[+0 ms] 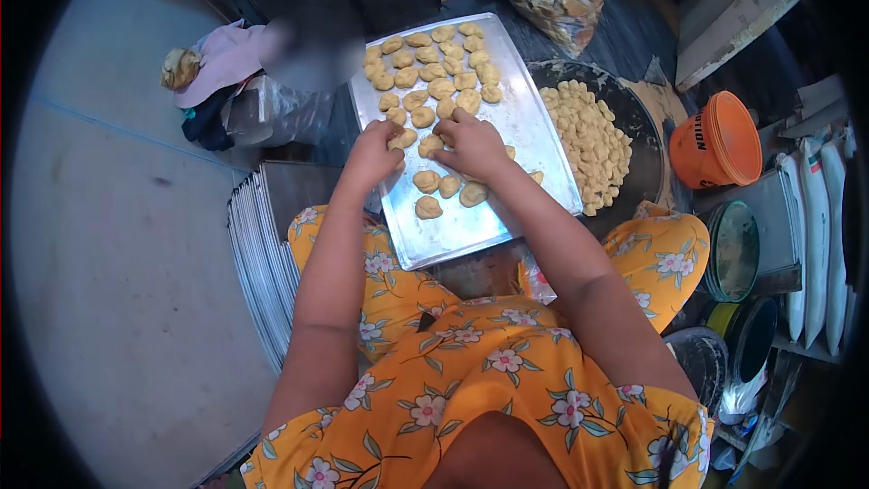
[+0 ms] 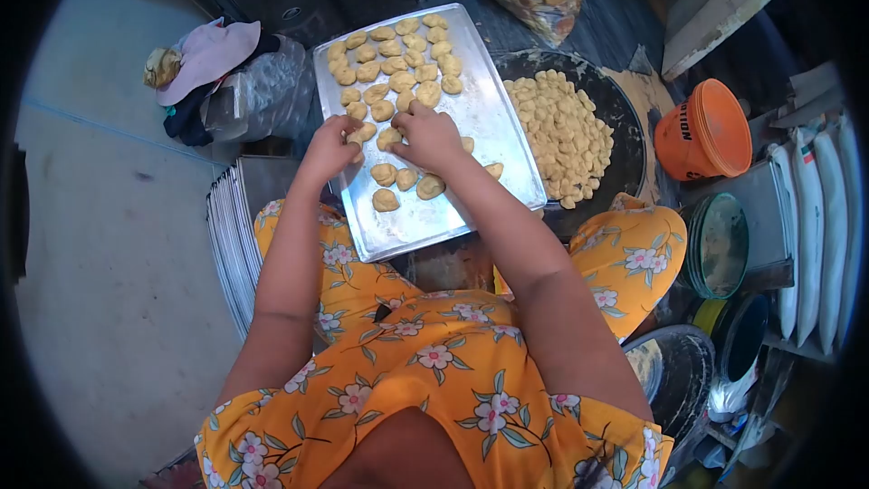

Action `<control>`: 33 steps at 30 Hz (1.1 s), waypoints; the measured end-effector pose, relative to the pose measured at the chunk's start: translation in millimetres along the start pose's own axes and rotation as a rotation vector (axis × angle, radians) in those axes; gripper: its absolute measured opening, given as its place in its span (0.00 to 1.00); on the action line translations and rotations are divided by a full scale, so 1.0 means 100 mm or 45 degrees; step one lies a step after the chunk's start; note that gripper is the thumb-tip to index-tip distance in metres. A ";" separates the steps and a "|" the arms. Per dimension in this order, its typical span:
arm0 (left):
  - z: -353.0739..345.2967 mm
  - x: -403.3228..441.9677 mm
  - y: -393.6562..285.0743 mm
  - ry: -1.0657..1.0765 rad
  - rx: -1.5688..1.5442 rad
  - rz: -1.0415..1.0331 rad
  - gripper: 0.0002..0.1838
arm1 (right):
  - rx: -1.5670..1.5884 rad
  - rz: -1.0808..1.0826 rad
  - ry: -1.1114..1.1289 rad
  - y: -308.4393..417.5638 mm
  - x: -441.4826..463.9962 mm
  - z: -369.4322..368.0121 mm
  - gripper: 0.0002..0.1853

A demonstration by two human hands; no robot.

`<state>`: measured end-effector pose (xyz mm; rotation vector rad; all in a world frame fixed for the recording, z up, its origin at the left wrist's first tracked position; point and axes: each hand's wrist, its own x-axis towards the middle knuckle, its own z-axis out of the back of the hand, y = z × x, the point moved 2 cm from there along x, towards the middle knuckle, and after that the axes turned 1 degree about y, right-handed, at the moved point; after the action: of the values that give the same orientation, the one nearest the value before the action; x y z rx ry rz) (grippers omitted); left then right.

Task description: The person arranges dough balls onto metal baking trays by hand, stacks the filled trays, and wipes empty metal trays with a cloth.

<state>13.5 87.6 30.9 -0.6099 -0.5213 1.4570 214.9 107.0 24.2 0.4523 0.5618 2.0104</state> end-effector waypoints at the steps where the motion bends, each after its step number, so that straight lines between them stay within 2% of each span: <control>1: 0.00 0.02 -0.01 -0.036 0.013 -0.014 0.26 | -0.012 -0.048 -0.007 -0.01 0.02 -0.02 0.20; 4: -0.02 0.07 0.01 -0.281 0.000 -0.198 0.30 | 0.073 -0.095 -0.115 -0.05 0.01 -0.06 0.20; 7: -0.03 0.15 0.12 -0.101 0.133 -0.186 0.32 | 0.304 -0.122 -0.192 -0.22 -0.02 -0.02 0.18; 10: 0.05 0.11 0.01 0.045 0.107 -0.073 0.28 | 0.380 -0.312 -0.163 -0.28 -0.06 0.15 0.15; 13: 0.05 0.05 -0.06 -0.097 0.098 -0.034 0.25 | 0.231 0.173 -0.070 -0.49 0.05 0.01 0.12; 16: -0.02 -0.04 -0.19 -0.030 -0.185 -0.196 0.22 | 0.338 0.087 -0.230 -0.47 -0.04 0.18 0.14; 19: -0.19 -0.10 -0.37 0.320 0.002 -0.326 0.15 | 0.375 0.113 0.148 -0.42 -0.20 0.32 0.21; 20: -0.23 -0.08 -0.35 0.279 0.049 -0.302 0.15 | 0.289 0.065 0.455 -0.37 -0.29 0.32 0.25; 23: -0.30 0.03 -0.32 0.155 0.154 -0.269 0.14 | 0.391 0.055 0.494 -0.50 -0.30 0.25 0.23; 25: -0.26 0.06 -0.40 0.092 0.171 -0.284 0.14 | 0.635 -0.124 0.101 -0.56 -0.27 0.36 0.14; 27: -0.29 0.08 -0.57 -0.009 0.024 -0.332 0.15 | 0.497 -0.148 -0.306 -0.69 -0.18 0.36 0.12; 28: -0.33 0.09 -0.67 -0.060 -0.049 -0.354 0.16 | 0.432 -0.208 -0.400 -0.69 -0.17 0.44 0.10; 31: -0.61 0.33 -0.89 -0.174 -0.282 -0.512 0.13 | 0.162 -0.069 -0.666 -0.88 -0.11 0.43 0.07; 32: -0.70 0.40 -0.94 -0.140 -0.169 -0.497 0.13 | 0.266 -0.123 -0.521 -0.96 -0.08 0.37 0.06; 33: -0.80 0.47 -0.97 -0.106 -0.058 -0.483 0.12 | 0.236 -0.058 -0.524 -0.99 -0.09 0.35 0.05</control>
<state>141.8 127.8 33.8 -0.4571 -0.6966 1.1162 307.9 148.6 -2.6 0.9314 0.4950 1.7606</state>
